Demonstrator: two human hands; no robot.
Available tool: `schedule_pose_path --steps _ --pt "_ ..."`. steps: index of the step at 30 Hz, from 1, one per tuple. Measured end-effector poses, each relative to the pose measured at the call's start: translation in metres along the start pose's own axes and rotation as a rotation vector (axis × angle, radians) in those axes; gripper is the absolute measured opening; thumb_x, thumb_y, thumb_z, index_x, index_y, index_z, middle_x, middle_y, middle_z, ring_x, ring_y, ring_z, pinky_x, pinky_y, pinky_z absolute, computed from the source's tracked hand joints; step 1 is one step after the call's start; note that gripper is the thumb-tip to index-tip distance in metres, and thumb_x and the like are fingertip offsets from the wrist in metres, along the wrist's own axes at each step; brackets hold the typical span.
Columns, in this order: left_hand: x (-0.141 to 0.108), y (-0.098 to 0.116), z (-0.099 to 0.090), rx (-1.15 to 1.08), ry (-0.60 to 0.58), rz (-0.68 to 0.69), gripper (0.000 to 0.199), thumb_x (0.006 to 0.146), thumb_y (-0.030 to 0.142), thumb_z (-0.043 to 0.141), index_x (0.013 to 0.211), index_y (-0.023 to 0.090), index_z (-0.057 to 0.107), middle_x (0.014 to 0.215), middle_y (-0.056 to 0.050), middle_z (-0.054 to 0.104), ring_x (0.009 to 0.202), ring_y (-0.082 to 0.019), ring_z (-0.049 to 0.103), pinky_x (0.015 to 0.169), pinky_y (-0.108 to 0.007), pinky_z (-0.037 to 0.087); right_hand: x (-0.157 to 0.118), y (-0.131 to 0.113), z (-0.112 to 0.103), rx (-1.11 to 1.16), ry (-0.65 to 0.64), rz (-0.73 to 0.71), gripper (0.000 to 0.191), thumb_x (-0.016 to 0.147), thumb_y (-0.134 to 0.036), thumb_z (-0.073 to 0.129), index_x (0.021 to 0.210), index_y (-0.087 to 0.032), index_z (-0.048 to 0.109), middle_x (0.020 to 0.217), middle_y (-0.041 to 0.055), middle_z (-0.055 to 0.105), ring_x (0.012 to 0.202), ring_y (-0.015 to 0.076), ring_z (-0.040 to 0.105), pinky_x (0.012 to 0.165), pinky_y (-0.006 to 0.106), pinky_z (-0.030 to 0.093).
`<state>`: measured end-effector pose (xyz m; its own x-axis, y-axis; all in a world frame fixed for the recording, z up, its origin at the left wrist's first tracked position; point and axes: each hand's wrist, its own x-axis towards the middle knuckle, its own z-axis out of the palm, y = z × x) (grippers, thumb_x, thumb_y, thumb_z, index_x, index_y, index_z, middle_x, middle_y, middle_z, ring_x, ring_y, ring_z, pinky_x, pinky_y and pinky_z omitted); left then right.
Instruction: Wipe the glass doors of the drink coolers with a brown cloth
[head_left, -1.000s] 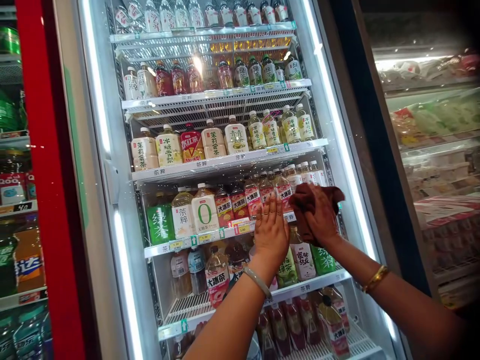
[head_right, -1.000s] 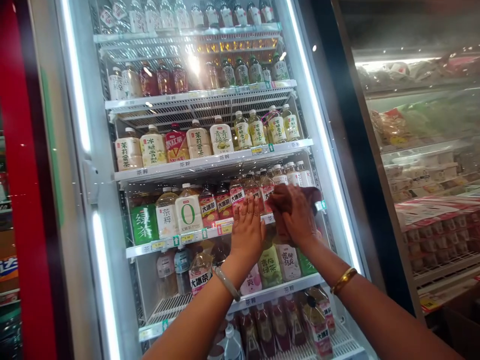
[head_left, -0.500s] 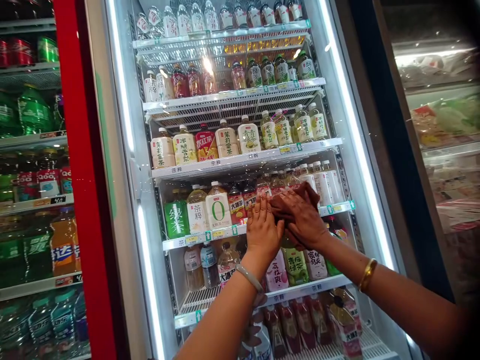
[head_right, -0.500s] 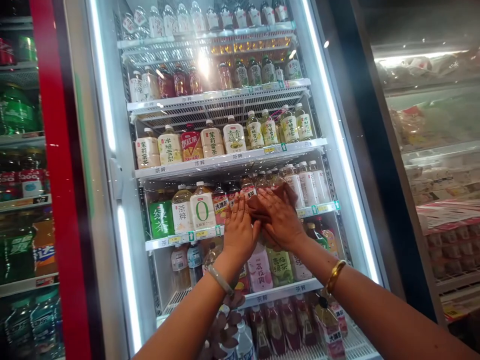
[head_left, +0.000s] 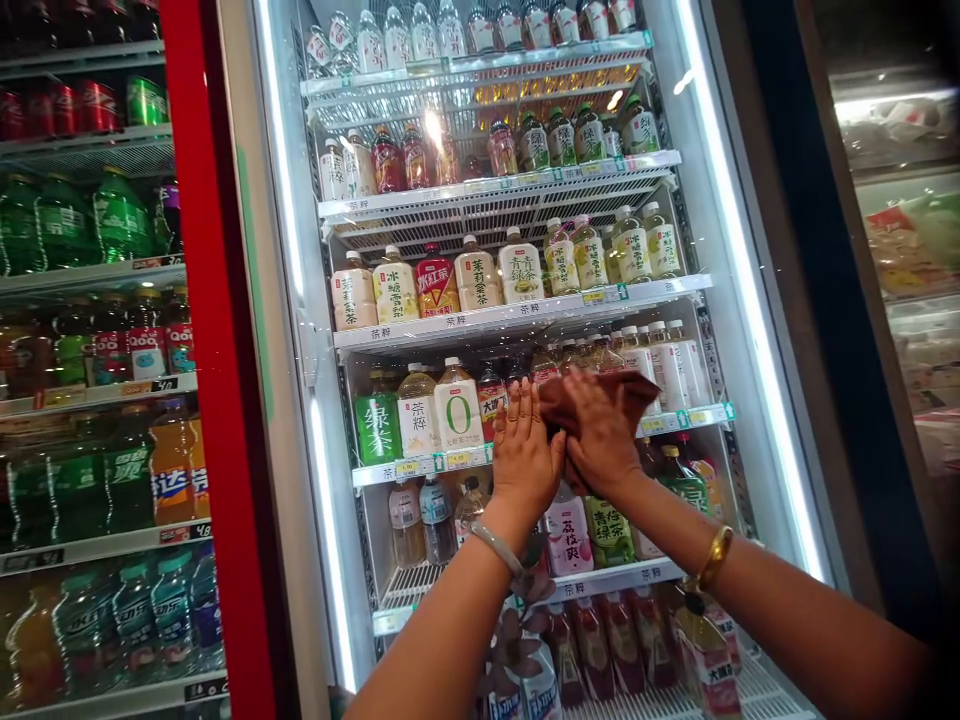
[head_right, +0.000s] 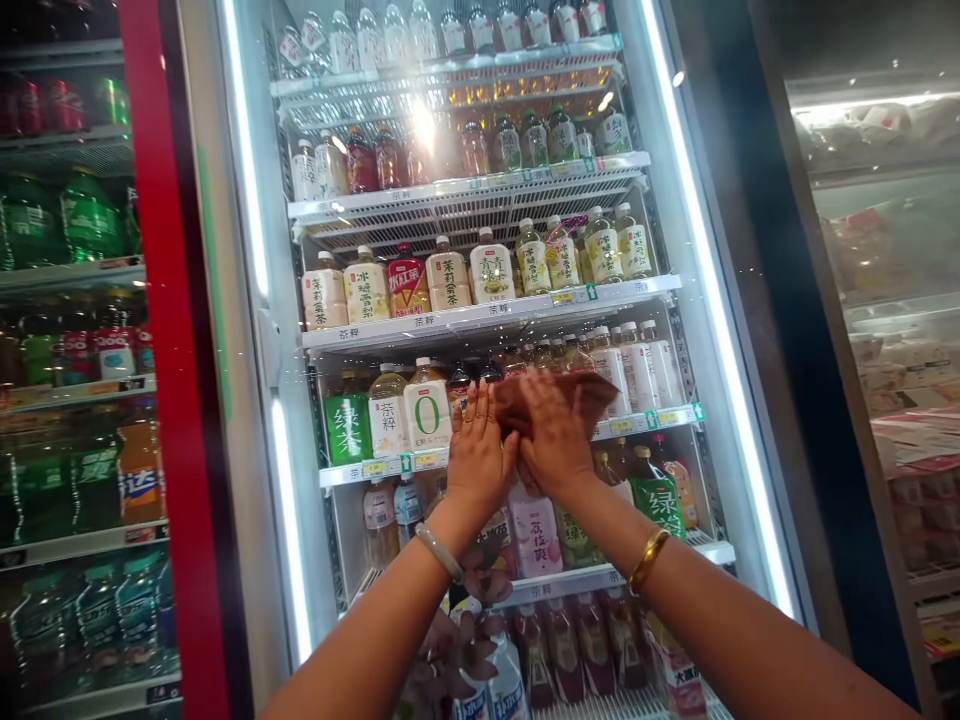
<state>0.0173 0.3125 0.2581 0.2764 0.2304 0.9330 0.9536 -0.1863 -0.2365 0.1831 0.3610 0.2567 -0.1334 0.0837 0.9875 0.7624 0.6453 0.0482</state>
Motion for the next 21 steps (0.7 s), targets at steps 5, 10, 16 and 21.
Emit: schedule_pose_path --steps 5,10,16,21 --pt "-0.003 -0.007 -0.003 -0.001 -0.01 0.008 0.076 0.106 0.037 0.044 0.168 0.008 0.011 0.173 -0.018 0.028 0.163 -0.029 0.022 0.133 -0.056 0.027 0.002 -0.005 0.004 -0.009 0.014 0.012 0.085 0.091 -0.019 0.049 0.168 -0.023 0.014 0.172 0.0113 0.031 0.162 0.0292 0.023 0.133 0.067 0.006" --pt "-0.005 -0.012 -0.007 -0.022 -0.006 -0.042 0.083 0.103 0.035 0.048 0.169 0.007 0.006 0.173 -0.02 0.025 0.164 -0.03 0.019 0.134 -0.056 0.026 -0.003 -0.012 0.007 -0.001 -0.023 -0.062 0.088 0.091 -0.023 0.054 0.169 -0.025 0.013 0.17 0.0104 0.035 0.161 0.0272 0.027 0.134 0.063 0.008" --pt "-0.007 -0.022 -0.013 0.025 -0.015 -0.028 0.076 0.106 0.037 0.043 0.169 0.01 0.009 0.174 -0.017 0.026 0.164 -0.028 0.018 0.134 -0.056 0.023 0.001 -0.011 0.004 -0.002 0.013 -0.042 0.089 0.089 -0.018 0.052 0.168 -0.019 0.012 0.172 0.0155 0.029 0.163 0.0312 0.021 0.132 0.069 0.004" --pt "-0.009 -0.034 -0.022 0.062 -0.039 -0.076 0.074 0.106 0.037 0.042 0.167 0.006 0.016 0.174 -0.018 0.023 0.164 -0.029 0.017 0.135 -0.056 0.021 0.002 -0.025 0.011 0.033 -0.075 -0.194 0.086 0.088 -0.021 0.058 0.167 -0.026 0.023 0.168 0.0079 0.04 0.159 0.0248 0.033 0.136 0.057 0.012"
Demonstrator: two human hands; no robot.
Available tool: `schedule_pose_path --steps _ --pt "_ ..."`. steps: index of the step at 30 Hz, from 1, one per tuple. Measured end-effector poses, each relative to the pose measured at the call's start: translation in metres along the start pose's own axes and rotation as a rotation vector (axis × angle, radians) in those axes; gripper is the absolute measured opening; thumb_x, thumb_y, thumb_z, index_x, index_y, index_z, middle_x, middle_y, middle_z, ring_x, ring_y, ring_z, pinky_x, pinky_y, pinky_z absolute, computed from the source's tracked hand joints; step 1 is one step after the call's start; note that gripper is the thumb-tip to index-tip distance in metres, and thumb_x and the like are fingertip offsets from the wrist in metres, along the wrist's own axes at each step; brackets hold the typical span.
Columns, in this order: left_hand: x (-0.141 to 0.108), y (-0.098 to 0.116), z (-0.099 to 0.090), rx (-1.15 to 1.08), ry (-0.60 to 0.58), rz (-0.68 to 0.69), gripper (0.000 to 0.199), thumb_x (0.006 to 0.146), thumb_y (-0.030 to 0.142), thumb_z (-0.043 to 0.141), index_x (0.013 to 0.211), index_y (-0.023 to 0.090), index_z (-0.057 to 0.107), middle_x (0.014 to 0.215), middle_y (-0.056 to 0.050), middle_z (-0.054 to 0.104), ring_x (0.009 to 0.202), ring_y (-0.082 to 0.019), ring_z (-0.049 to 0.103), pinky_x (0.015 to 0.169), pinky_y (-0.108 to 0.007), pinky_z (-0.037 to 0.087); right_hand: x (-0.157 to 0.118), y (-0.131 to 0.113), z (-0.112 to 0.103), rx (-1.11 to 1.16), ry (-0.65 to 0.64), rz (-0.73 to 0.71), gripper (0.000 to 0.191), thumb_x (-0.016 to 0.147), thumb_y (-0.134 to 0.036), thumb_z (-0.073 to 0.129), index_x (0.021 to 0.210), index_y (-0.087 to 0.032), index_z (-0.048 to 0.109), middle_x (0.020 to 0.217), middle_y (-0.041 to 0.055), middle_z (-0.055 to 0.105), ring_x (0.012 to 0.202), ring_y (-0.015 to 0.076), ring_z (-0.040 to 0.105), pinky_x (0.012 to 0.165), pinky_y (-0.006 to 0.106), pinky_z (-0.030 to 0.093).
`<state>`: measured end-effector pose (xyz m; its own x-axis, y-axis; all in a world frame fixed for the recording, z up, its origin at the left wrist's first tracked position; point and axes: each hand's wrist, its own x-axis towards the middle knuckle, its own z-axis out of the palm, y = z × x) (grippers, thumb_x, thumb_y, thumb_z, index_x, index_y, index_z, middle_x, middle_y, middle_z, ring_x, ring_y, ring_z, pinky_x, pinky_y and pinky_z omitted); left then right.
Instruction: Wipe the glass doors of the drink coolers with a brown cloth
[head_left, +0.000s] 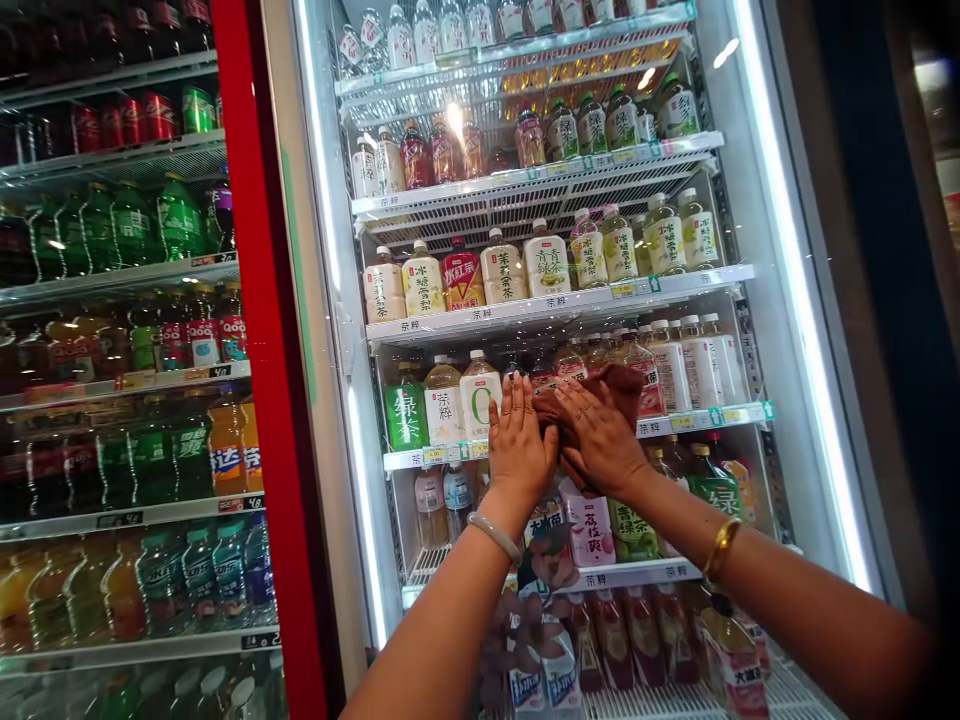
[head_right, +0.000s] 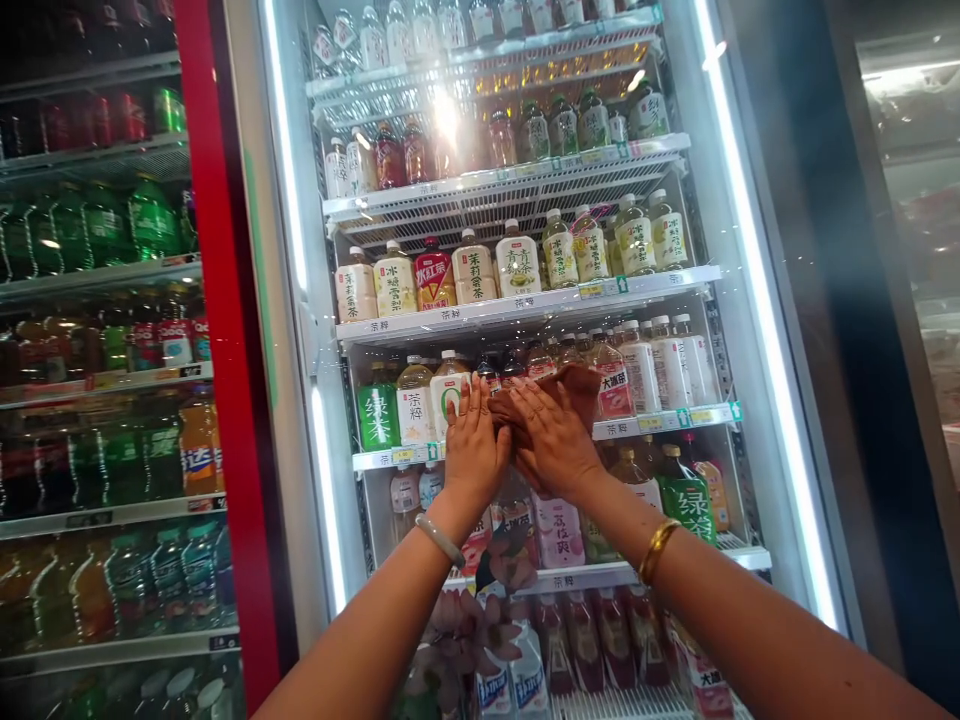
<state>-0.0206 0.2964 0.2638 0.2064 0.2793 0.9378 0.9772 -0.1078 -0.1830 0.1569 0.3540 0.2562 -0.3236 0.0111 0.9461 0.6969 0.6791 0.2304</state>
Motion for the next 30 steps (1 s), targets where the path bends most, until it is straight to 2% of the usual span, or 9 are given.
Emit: schedule_pose_path --steps 2,6,11,15,19,21,24,27,30 --pt "-0.003 -0.005 -0.002 0.015 -0.003 0.017 0.072 0.107 0.039 0.041 0.167 0.007 0.018 0.174 -0.017 0.025 0.165 -0.028 0.016 0.135 -0.055 0.022 0.003 -0.002 0.0 0.008 -0.014 -0.02 0.084 0.088 -0.018 0.057 0.165 -0.028 0.026 0.167 0.0055 0.042 0.157 0.0231 0.035 0.136 0.056 0.012" --pt "-0.007 -0.013 -0.005 0.03 -0.001 0.038 0.071 0.107 0.04 0.042 0.168 0.011 0.019 0.173 -0.014 0.029 0.164 -0.027 0.018 0.135 -0.055 0.023 0.009 -0.007 0.0 -0.032 0.086 0.115 0.089 0.09 -0.019 0.054 0.168 -0.014 0.012 0.172 0.0194 0.027 0.162 0.0339 0.021 0.13 0.072 0.007" --pt "-0.009 -0.02 -0.006 0.035 -0.013 0.044 0.074 0.106 0.039 0.045 0.168 0.01 0.017 0.173 -0.014 0.029 0.165 -0.028 0.017 0.134 -0.058 0.024 0.015 -0.013 0.003 -0.012 -0.008 -0.068 0.087 0.088 -0.016 0.056 0.167 -0.027 0.021 0.17 0.0066 0.037 0.159 0.0239 0.032 0.136 0.058 0.012" --pt "-0.009 -0.03 -0.009 0.069 -0.003 0.056 0.068 0.108 0.043 0.04 0.167 0.012 0.024 0.173 -0.012 0.031 0.165 -0.028 0.018 0.135 -0.056 0.022 0.019 -0.015 0.004 -0.026 0.07 0.022 0.093 0.088 -0.016 0.055 0.168 -0.01 0.008 0.173 0.0209 0.023 0.163 0.0342 0.017 0.131 0.071 0.009" --pt "-0.011 -0.039 -0.013 0.081 -0.031 0.041 0.071 0.107 0.045 0.042 0.166 0.008 0.027 0.173 -0.014 0.031 0.164 -0.03 0.022 0.134 -0.057 0.023 0.03 -0.017 0.005 0.008 -0.025 -0.167 0.08 0.092 -0.021 0.057 0.166 -0.027 0.026 0.167 0.0047 0.043 0.157 0.0234 0.036 0.135 0.056 0.017" --pt "-0.013 -0.043 -0.015 0.088 -0.025 0.051 0.07 0.108 0.046 0.04 0.166 0.01 0.026 0.173 -0.013 0.031 0.163 -0.03 0.023 0.135 -0.058 0.023 0.037 -0.018 0.006 0.008 -0.003 -0.14 0.08 0.092 -0.02 0.055 0.166 -0.023 0.026 0.168 0.008 0.041 0.158 0.0244 0.035 0.135 0.056 0.021" --pt "-0.015 -0.046 -0.016 0.098 -0.012 0.059 0.068 0.109 0.047 0.037 0.166 0.012 0.027 0.173 -0.011 0.031 0.164 -0.029 0.023 0.135 -0.057 0.022 0.045 -0.026 0.011 -0.006 0.071 -0.03 0.088 0.089 -0.017 0.055 0.168 -0.013 0.015 0.171 0.0187 0.029 0.162 0.0325 0.024 0.132 0.067 0.016" --pt "-0.017 -0.051 -0.018 0.103 -0.02 0.051 0.066 0.108 0.046 0.038 0.164 0.011 0.034 0.173 -0.012 0.032 0.163 -0.031 0.023 0.134 -0.058 0.022 0.046 -0.034 0.015 0.016 0.03 -0.119 0.09 0.088 -0.019 0.059 0.168 -0.023 0.017 0.169 0.0102 0.037 0.159 0.0273 0.032 0.135 0.062 0.012" --pt "-0.019 -0.058 -0.018 0.099 -0.024 0.063 0.065 0.108 0.046 0.038 0.164 0.012 0.034 0.173 -0.011 0.032 0.164 -0.031 0.021 0.135 -0.059 0.021 0.05 -0.034 0.016 0.04 0.02 -0.146 0.087 0.089 -0.018 0.057 0.167 -0.028 0.019 0.168 0.0046 0.04 0.157 0.0213 0.036 0.134 0.051 0.024"
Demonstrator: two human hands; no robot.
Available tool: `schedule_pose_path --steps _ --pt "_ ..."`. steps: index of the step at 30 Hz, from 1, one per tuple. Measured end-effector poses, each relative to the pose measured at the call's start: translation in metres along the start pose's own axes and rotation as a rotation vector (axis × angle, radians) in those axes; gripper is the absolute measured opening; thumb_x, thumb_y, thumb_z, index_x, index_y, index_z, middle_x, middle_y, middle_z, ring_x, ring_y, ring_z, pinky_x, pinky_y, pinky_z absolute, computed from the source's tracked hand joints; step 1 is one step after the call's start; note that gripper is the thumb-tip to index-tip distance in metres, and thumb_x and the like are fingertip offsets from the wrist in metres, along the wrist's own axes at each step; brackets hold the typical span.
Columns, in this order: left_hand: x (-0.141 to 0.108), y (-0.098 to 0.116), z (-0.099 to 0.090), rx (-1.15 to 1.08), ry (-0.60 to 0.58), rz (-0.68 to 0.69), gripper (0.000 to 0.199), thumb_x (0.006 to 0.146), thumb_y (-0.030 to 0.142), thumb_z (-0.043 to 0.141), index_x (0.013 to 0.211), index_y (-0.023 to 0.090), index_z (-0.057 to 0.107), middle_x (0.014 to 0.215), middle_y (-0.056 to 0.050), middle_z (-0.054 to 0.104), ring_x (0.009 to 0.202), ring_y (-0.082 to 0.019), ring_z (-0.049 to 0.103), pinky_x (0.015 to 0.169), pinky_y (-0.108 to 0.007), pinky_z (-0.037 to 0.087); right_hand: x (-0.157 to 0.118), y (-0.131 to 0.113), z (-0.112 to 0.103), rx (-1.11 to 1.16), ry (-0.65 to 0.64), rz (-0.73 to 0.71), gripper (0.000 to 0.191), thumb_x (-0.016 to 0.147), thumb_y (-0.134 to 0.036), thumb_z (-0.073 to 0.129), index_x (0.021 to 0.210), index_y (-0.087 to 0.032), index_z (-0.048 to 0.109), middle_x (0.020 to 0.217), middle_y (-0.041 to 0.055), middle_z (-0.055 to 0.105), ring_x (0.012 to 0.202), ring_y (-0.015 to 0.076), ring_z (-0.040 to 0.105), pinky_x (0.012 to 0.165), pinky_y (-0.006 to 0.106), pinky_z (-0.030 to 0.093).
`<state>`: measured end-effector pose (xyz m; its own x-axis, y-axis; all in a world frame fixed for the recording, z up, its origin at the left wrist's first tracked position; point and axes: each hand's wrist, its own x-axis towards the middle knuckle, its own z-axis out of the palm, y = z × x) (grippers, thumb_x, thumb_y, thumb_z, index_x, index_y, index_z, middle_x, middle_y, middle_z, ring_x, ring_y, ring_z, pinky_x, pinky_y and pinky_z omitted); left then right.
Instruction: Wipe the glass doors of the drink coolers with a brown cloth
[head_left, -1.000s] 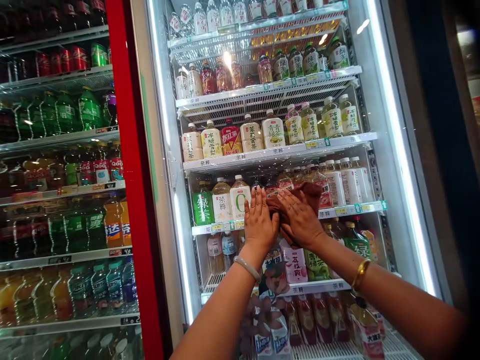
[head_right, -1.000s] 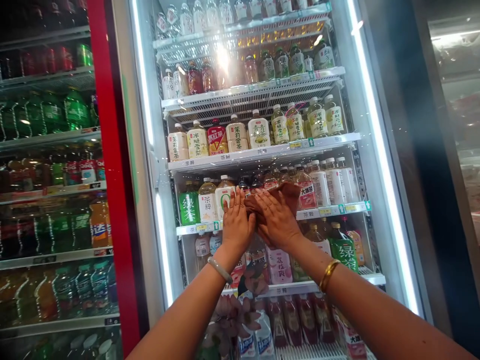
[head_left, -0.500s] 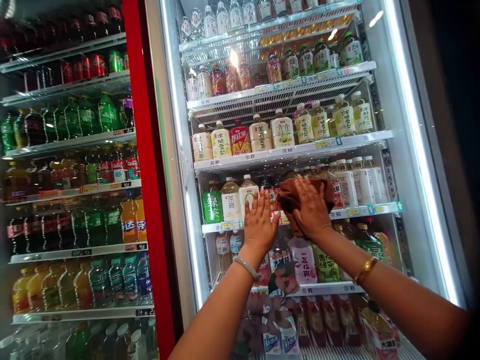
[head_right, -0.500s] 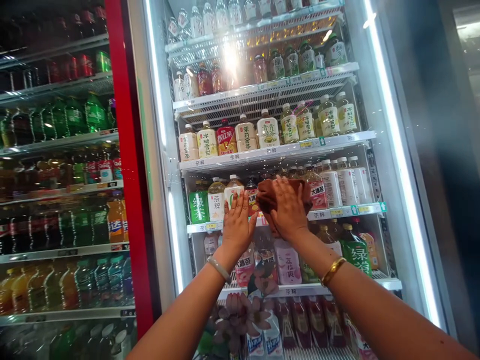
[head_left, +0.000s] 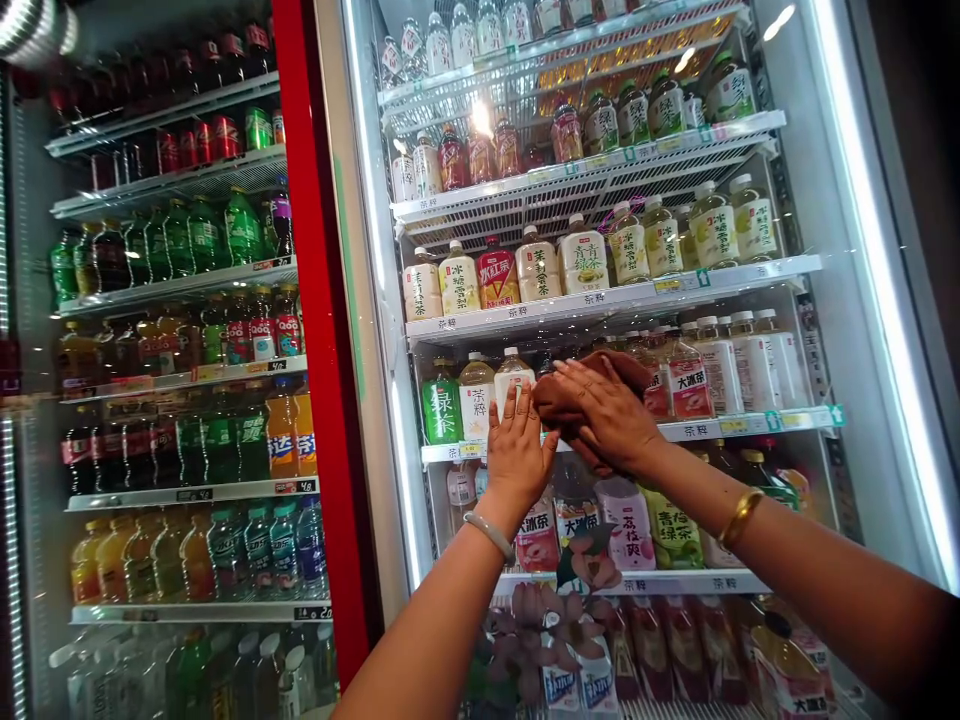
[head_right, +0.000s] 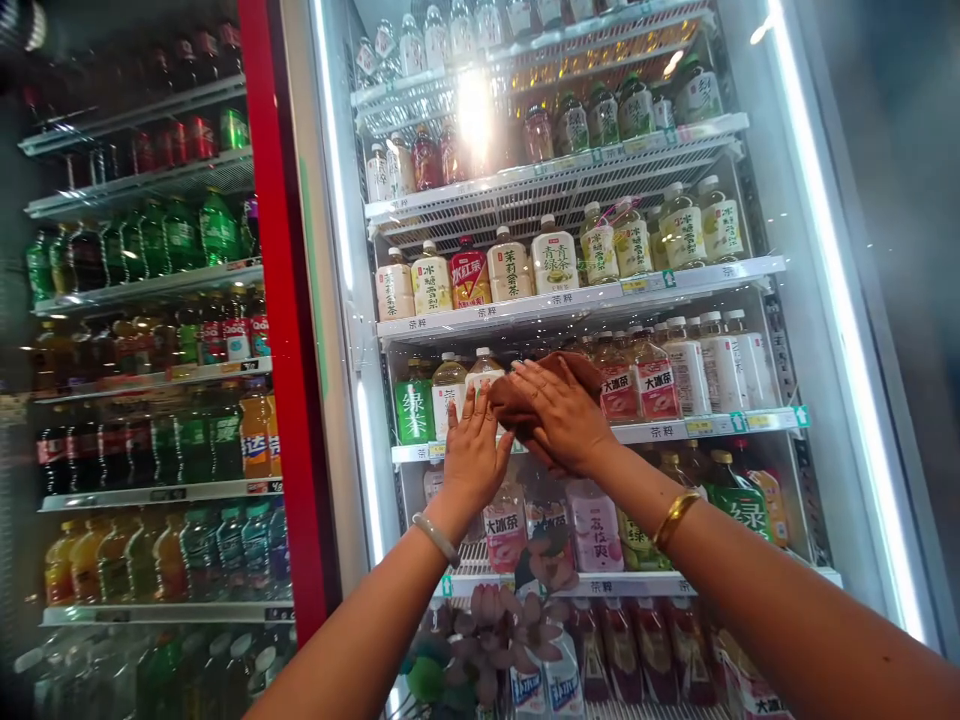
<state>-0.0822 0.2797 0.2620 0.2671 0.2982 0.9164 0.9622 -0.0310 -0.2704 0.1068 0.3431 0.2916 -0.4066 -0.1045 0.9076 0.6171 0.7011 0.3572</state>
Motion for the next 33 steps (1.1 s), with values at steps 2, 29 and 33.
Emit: schedule_pose_path --steps 2,29,33 --pt "-0.001 -0.005 0.0 -0.013 0.007 0.018 0.067 0.109 0.045 0.038 0.166 0.014 0.027 0.173 -0.01 0.032 0.165 -0.029 0.019 0.135 -0.058 0.018 0.005 0.0 0.002 -0.008 0.055 0.098 0.09 0.089 -0.016 0.055 0.169 -0.022 0.013 0.171 0.0103 0.032 0.16 0.0251 0.03 0.133 0.054 0.027" --pt "-0.031 -0.074 -0.017 -0.016 -0.024 0.048 0.076 0.109 0.052 0.032 0.17 0.018 0.004 0.175 -0.012 0.024 0.165 -0.026 0.014 0.137 -0.056 0.01 0.002 -0.027 0.008 0.021 0.063 -0.16 0.065 0.099 -0.02 0.055 0.161 -0.036 0.039 0.167 0.0047 0.043 0.151 0.0247 0.045 0.126 0.049 0.041" --pt "-0.029 -0.078 -0.017 -0.042 -0.001 -0.002 0.075 0.109 0.052 0.031 0.17 0.02 0.003 0.176 -0.011 0.022 0.166 -0.027 0.012 0.136 -0.059 0.009 0.05 -0.031 0.015 0.146 0.24 0.072 0.062 0.099 -0.019 0.051 0.159 -0.031 0.041 0.166 0.0089 0.042 0.151 0.0267 0.045 0.127 0.05 0.042"
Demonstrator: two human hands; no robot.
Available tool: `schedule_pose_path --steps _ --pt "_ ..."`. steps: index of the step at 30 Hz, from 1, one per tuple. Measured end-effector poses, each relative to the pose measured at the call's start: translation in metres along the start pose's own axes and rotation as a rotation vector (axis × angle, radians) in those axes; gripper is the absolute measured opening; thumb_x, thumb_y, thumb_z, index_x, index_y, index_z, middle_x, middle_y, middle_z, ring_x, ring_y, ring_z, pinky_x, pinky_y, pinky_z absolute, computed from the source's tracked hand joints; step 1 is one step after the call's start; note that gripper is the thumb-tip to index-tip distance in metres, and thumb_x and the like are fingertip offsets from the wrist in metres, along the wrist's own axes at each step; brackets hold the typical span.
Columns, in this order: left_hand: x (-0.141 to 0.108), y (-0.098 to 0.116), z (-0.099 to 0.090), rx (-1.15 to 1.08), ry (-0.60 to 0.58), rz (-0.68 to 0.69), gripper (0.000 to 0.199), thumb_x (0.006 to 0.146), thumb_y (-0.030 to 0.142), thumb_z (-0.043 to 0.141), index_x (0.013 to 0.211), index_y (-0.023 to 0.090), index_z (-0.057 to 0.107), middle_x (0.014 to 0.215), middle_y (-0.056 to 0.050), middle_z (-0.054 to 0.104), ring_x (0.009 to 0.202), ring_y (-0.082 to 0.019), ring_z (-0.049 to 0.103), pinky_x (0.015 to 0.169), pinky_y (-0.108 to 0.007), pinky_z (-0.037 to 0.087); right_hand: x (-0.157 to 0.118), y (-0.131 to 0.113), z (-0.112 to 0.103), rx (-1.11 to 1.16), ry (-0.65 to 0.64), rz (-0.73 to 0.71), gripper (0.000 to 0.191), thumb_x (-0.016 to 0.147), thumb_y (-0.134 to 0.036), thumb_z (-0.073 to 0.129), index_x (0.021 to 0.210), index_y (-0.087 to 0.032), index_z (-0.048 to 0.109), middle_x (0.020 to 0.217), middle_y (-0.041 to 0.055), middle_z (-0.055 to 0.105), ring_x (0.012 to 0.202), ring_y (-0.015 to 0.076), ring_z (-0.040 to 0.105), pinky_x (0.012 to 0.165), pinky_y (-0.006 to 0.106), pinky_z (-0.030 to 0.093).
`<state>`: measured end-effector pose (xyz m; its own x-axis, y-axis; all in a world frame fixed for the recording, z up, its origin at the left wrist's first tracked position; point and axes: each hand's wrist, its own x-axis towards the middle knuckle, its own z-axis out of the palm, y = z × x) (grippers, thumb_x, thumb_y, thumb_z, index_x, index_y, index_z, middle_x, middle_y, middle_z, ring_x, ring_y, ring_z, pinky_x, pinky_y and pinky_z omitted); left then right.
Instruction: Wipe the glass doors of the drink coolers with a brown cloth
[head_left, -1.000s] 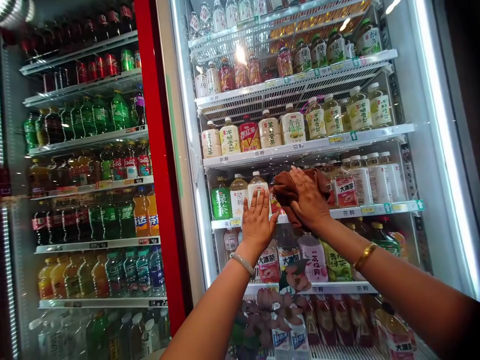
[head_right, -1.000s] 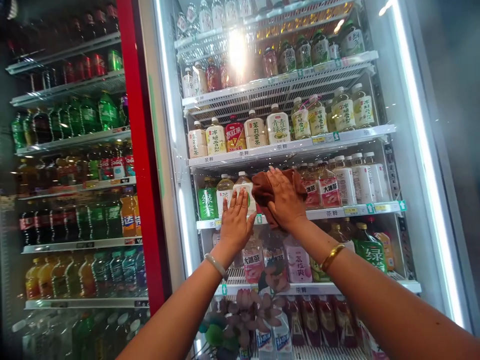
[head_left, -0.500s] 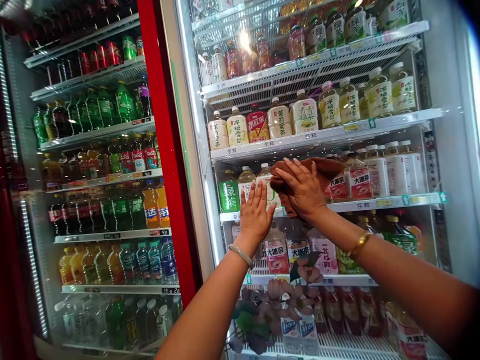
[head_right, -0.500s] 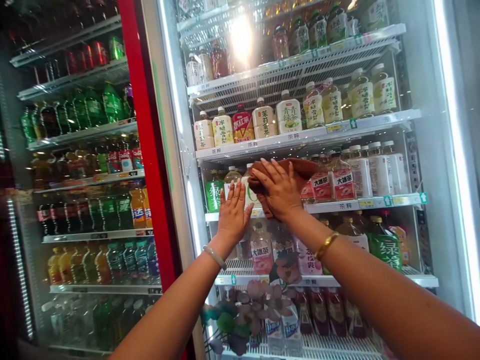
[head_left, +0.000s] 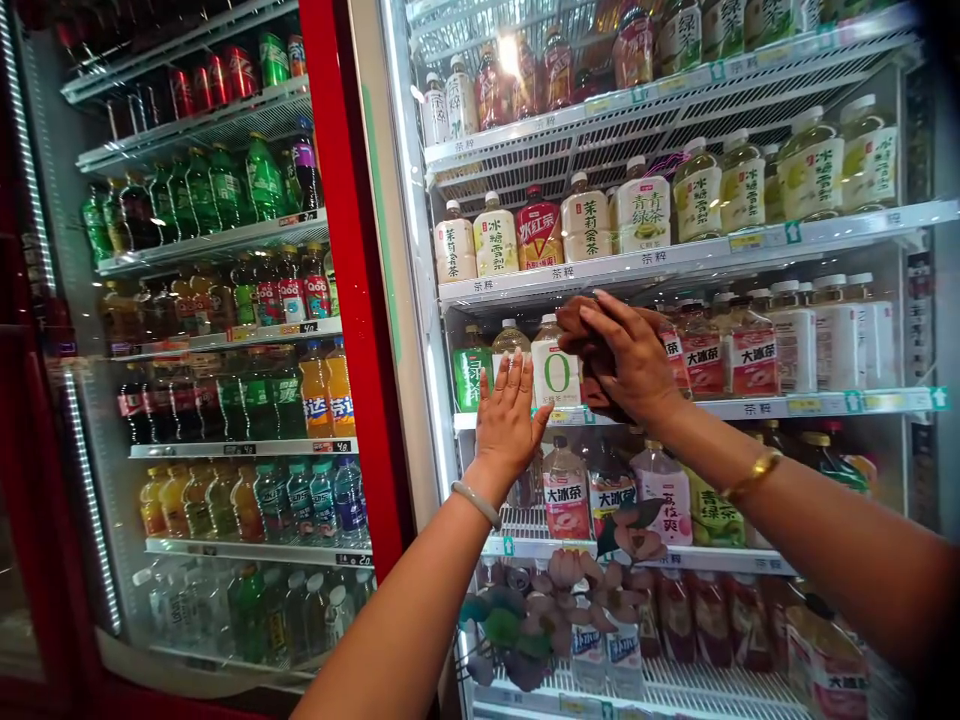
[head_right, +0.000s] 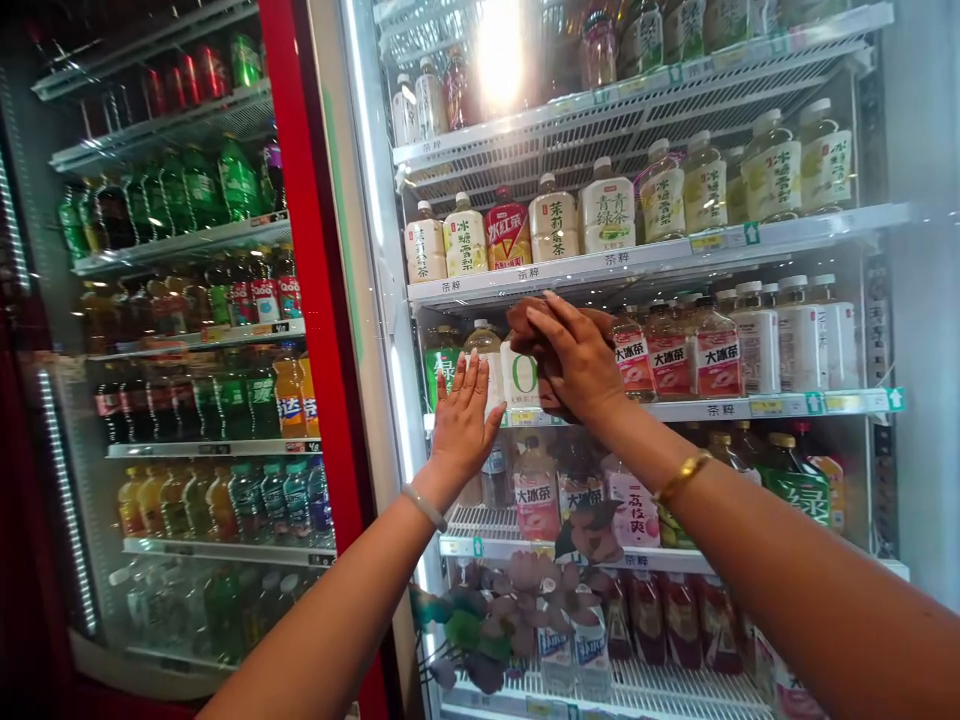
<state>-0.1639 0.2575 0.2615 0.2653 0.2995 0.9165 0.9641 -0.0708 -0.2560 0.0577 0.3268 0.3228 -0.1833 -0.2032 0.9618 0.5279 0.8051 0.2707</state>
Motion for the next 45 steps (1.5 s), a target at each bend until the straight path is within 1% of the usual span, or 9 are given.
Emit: schedule_pose_path --steps 6,10,16,20,25,33,38,42,45 --pt "-0.007 -0.014 -0.008 0.006 0.077 -0.01 0.079 0.108 0.056 0.032 0.17 0.018 0.001 0.177 -0.012 0.02 0.166 -0.028 0.008 0.136 -0.059 0.008 0.005 -0.043 0.026 0.198 -0.096 -0.102 0.078 0.091 -0.014 0.054 0.163 -0.028 0.03 0.164 0.0107 0.044 0.151 0.0246 0.045 0.125 0.047 0.044" --pt "-0.015 -0.028 -0.008 0.047 0.033 -0.018 0.082 0.106 0.06 0.032 0.17 0.019 0.002 0.177 -0.012 0.017 0.166 -0.028 0.005 0.136 -0.06 0.008 -0.019 -0.035 0.016 0.033 -0.141 -0.194 0.061 0.098 -0.021 0.055 0.156 -0.034 0.045 0.159 0.006 0.052 0.144 0.0247 0.051 0.122 0.047 0.044" --pt "-0.008 -0.036 -0.003 0.063 0.035 -0.057 0.077 0.108 0.056 0.033 0.17 0.022 0.005 0.177 -0.01 0.02 0.166 -0.026 0.007 0.136 -0.058 0.008 0.022 -0.028 0.03 -0.156 -0.045 0.079 0.061 0.094 -0.02 0.059 0.153 -0.028 0.051 0.165 0.0073 0.045 0.155 0.032 0.038 0.128 0.058 0.032" --pt "-0.009 -0.039 -0.006 0.051 0.101 -0.141 0.073 0.11 0.047 0.028 0.17 0.015 0.001 0.176 -0.014 0.021 0.166 -0.026 0.008 0.136 -0.058 0.013 0.026 -0.055 0.05 -0.066 -0.2 -0.15 0.051 0.103 -0.023 0.049 0.153 -0.029 0.052 0.165 0.0073 0.045 0.15 0.025 0.046 0.123 0.045 0.042" --pt "-0.026 -0.05 -0.011 0.077 0.003 -0.04 0.081 0.107 0.056 0.035 0.17 0.017 0.001 0.176 -0.014 0.02 0.166 -0.029 0.013 0.135 -0.061 0.014 -0.019 -0.049 0.032 -0.076 -0.289 -0.443 0.047 0.104 -0.022 0.05 0.15 -0.03 0.055 0.158 0.0045 0.054 0.144 0.0211 0.052 0.123 0.043 0.042" --pt "-0.021 -0.055 -0.007 0.064 0.065 -0.129 0.076 0.109 0.054 0.028 0.17 0.022 -0.004 0.177 -0.011 0.018 0.166 -0.027 0.01 0.135 -0.059 0.013 0.031 -0.046 0.045 -0.185 -0.115 0.014 0.065 0.092 -0.026 0.065 0.155 -0.029 0.048 0.166 0.0086 0.043 0.154 0.0346 0.039 0.129 0.075 0.013" --pt "-0.02 -0.06 -0.015 0.08 0.062 -0.192 0.081 0.107 0.059 0.028 0.17 0.014 0.003 0.176 -0.017 0.021 0.165 -0.029 0.014 0.134 -0.06 0.016 0.002 -0.077 0.056 -0.111 -0.306 -0.305 0.068 0.097 -0.032 0.061 0.161 -0.03 0.038 0.169 0.0047 0.038 0.157 0.0303 0.035 0.132 0.066 0.018" --pt "-0.034 -0.065 -0.02 0.125 -0.036 -0.084 0.086 0.105 0.066 0.028 0.17 0.014 0.007 0.176 -0.015 0.019 0.166 -0.029 0.012 0.134 -0.059 0.018 -0.02 -0.05 0.039 -0.07 -0.35 -0.439 0.061 0.101 -0.021 0.052 0.16 -0.034 0.041 0.168 0.0015 0.039 0.154 0.0266 0.04 0.129 0.056 0.032" --pt "-0.036 -0.067 -0.02 0.131 -0.036 -0.08 0.087 0.104 0.068 0.025 0.17 0.015 0.006 0.176 -0.014 0.022 0.166 -0.028 0.011 0.134 -0.059 0.018 0.005 -0.03 0.037 -0.104 -0.267 -0.323 0.056 0.102 -0.022 0.051 0.157 -0.033 0.046 0.169 0.0029 0.039 0.154 0.0279 0.04 0.129 0.056 0.033"
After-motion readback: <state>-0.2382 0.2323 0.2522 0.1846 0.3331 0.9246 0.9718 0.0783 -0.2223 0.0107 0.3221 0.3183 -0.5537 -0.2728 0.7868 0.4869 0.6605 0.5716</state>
